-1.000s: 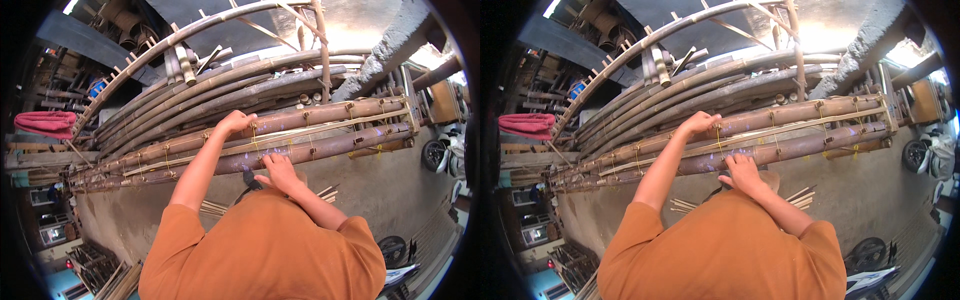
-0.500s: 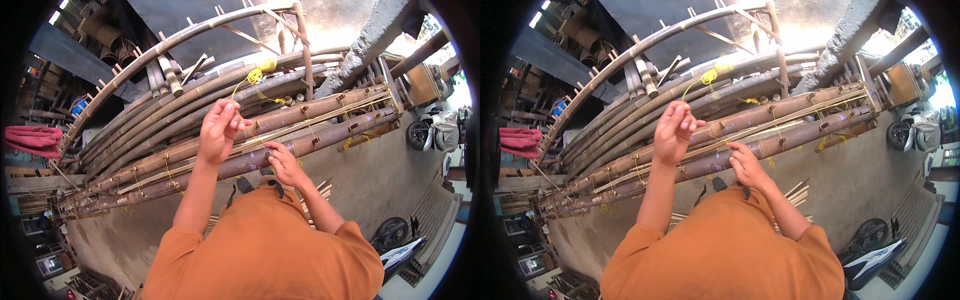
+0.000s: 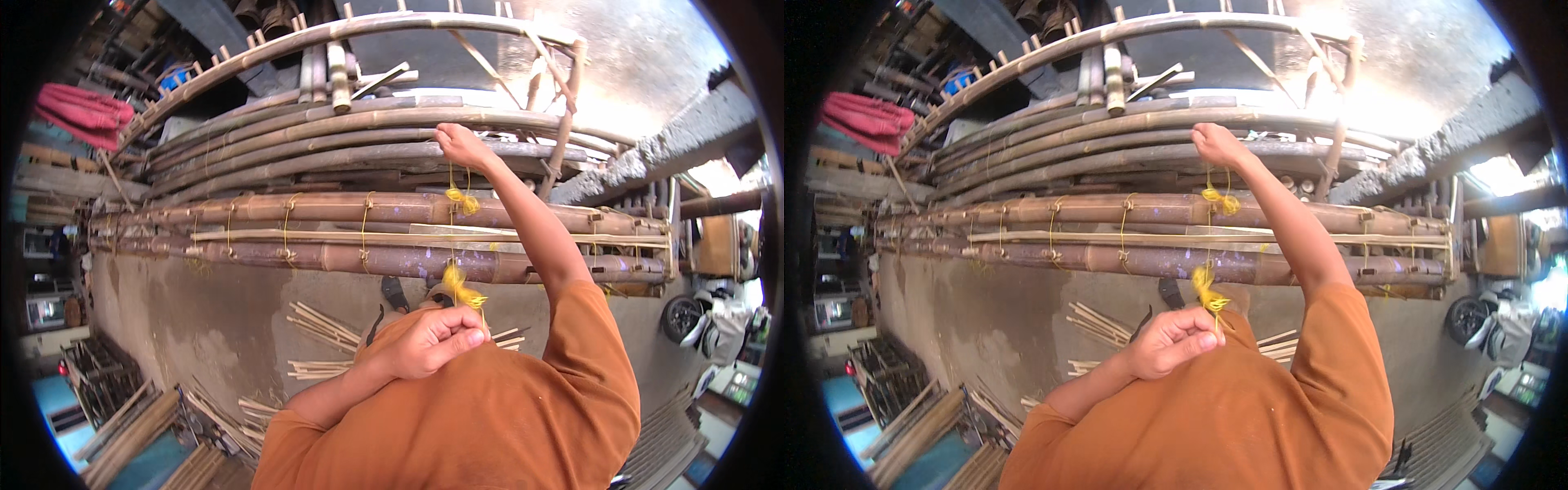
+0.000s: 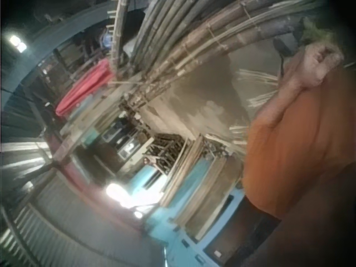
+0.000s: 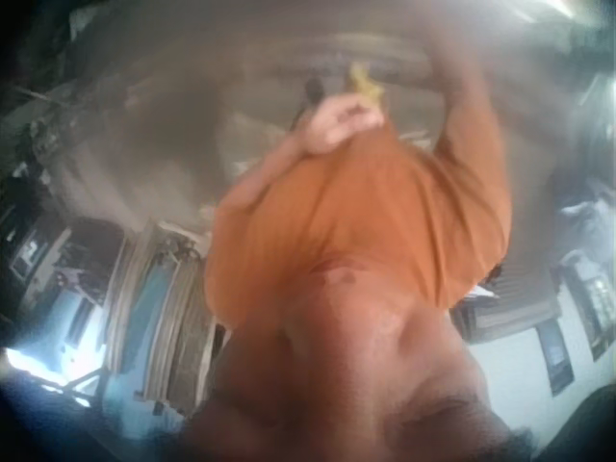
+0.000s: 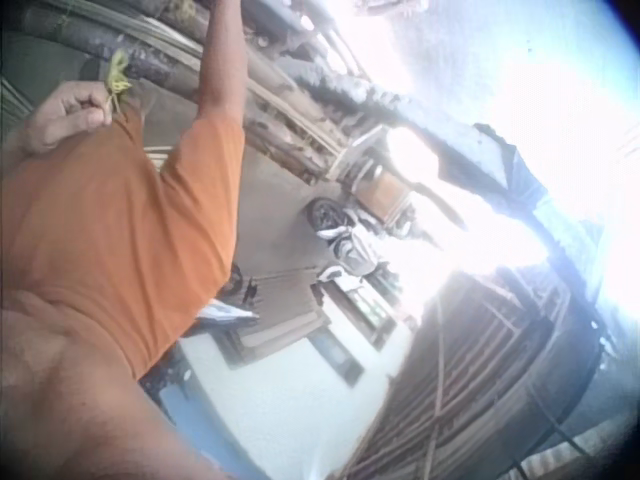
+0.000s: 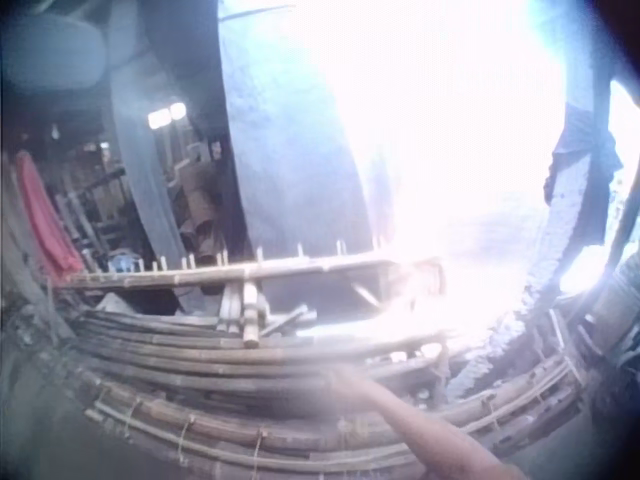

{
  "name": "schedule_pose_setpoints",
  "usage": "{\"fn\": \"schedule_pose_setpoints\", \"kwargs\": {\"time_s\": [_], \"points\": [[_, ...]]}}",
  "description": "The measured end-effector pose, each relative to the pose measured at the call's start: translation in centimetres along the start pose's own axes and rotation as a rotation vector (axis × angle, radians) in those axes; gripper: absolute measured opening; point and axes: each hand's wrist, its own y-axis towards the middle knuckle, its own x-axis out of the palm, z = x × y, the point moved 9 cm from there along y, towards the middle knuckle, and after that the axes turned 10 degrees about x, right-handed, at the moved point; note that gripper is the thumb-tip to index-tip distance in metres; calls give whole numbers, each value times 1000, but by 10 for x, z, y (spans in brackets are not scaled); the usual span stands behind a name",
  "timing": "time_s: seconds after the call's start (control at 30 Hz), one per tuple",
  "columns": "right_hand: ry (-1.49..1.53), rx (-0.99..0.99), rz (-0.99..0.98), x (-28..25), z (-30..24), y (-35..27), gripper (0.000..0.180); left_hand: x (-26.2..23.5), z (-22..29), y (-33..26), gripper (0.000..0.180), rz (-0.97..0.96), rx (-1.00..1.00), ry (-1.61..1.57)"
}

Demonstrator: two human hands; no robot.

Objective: The person gathers thin bamboo strips from the floor, places them on a curved bamboo frame, and secures them with yellow string. The person measures the frame with a tape measure and continues tying additional strips to the structure.

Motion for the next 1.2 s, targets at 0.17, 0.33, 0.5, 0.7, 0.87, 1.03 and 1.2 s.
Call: {"fn": "schedule_pose_setpoints", "kwargs": {"time_s": [0.17, 0.33, 0.5, 0.7, 0.87, 1.03, 1.2], "points": [[-209, 19, -65, 68, 91, 15, 36, 10, -31, -10, 17, 26, -58, 38], [-22, -56, -7, -12, -29, -14, 33, 8, -47, -13, 18, 110, -124, -51], [-200, -133, 58, -3, -35, -17, 33, 21, -49, -1, 18, 59, -60, 74], [-497, -59, -98, 97, 73, -2, 36, 18, -69, -14, 19, 108, -180, 142], [-473, 3, -100, 95, 80, 7, 37, -9, -108, -22, 19, 77, -250, 178], [-519, 165, -70, 55, 82, 14, 42, -130, -222, -42, 21, 241, -439, 126], [-480, 78, 272, -1, 18, -28, 50, -179, -250, -30, 29, 127, -343, 928]]}}
